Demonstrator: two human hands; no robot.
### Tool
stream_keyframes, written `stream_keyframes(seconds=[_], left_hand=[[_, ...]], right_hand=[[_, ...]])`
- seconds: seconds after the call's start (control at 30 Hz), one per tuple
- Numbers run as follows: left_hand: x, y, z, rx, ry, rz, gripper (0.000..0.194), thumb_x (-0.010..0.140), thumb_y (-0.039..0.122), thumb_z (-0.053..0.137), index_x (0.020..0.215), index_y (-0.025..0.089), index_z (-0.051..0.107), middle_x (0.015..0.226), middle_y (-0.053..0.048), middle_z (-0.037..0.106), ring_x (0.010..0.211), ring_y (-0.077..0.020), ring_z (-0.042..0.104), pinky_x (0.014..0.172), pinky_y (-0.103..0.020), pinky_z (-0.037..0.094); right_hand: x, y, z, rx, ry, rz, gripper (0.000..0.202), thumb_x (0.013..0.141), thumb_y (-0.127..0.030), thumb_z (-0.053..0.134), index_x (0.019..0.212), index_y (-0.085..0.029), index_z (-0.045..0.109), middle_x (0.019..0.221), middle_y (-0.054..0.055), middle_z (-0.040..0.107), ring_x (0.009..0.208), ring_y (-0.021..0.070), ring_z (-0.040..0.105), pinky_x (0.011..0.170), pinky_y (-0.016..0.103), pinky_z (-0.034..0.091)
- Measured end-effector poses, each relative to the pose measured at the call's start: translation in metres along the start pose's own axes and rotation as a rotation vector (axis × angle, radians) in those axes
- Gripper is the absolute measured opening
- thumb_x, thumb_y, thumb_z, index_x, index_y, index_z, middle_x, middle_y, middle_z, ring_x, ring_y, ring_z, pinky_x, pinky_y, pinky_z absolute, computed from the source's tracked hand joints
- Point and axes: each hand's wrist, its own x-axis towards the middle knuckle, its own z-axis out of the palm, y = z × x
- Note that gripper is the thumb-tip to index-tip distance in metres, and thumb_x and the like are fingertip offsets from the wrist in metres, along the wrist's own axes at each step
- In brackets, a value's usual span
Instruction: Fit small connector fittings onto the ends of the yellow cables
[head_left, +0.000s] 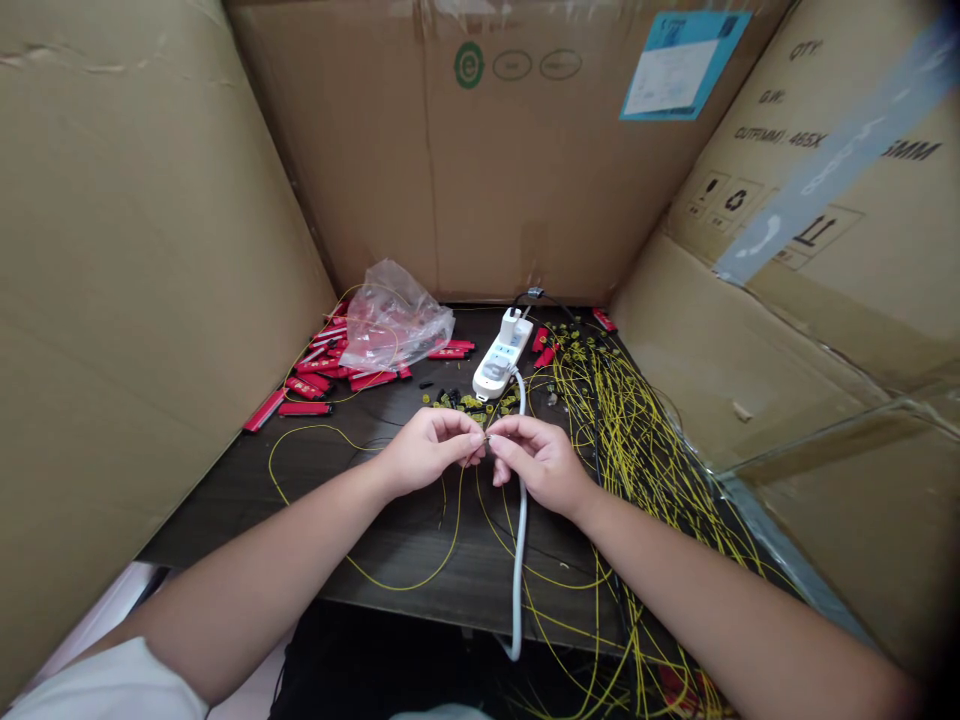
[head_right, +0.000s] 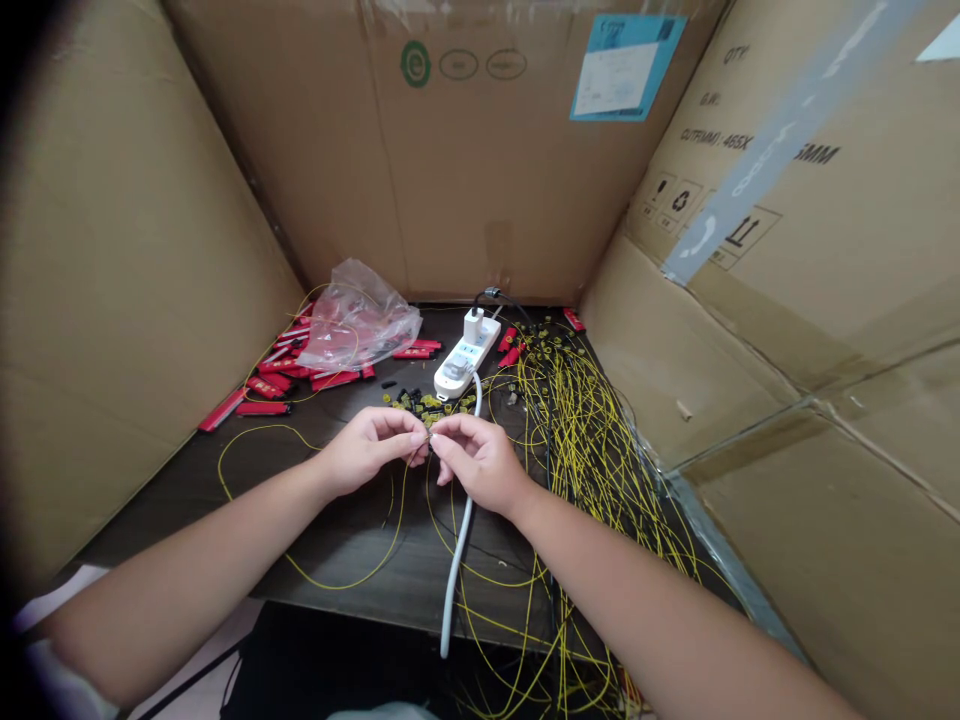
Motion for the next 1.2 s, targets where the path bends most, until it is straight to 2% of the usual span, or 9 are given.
stream_keyframes(seconds=[0.6,0.97,1.2], left_hand=[[0.0006,0.002,0.0024,0.019,-0.018,0.007,0.029,0.074,0.038,0.07,0.071,0.01,0.063,0.062,-0.002,0.061,0.056,-0.0083,0.052,0.059,-0.022,0.043],[0.0008,-0.0034,0.0024,-0.021,-0.036,-0.045,0.03,0.072,0.038,0.072,0.077,0.009,0.064,0.067,-0.004,0.065,0.058,-0.0094,0.056,0.059,-0.023,0.045],[0.0015,-0.0034,0.0033,-0.048,-0.011,-0.043,0.03,0.07,0.038,0.074,0.072,0.01,0.063,0.064,-0.003,0.064,0.056,-0.0089,0.055,0.059,-0.023,0.045]], right_hand=[[-0.0007,-0.0051,0.0024,-0.114,0.005,-0.036,0.023,0.083,-0.037,0.061,0.077,-0.014,0.058,0.055,-0.002,0.056,0.046,0.0081,0.054,0.048,0.021,0.049],[-0.0013,-0.0037,0.0028,-0.127,0.03,-0.066,0.023,0.083,-0.036,0.06,0.074,-0.015,0.056,0.058,-0.002,0.056,0.046,0.0072,0.053,0.046,0.02,0.048],[-0.0002,-0.0018,0.0026,-0.113,0.027,-0.032,0.023,0.082,-0.035,0.061,0.076,-0.014,0.058,0.059,-0.001,0.057,0.046,0.0075,0.055,0.047,0.021,0.05]])
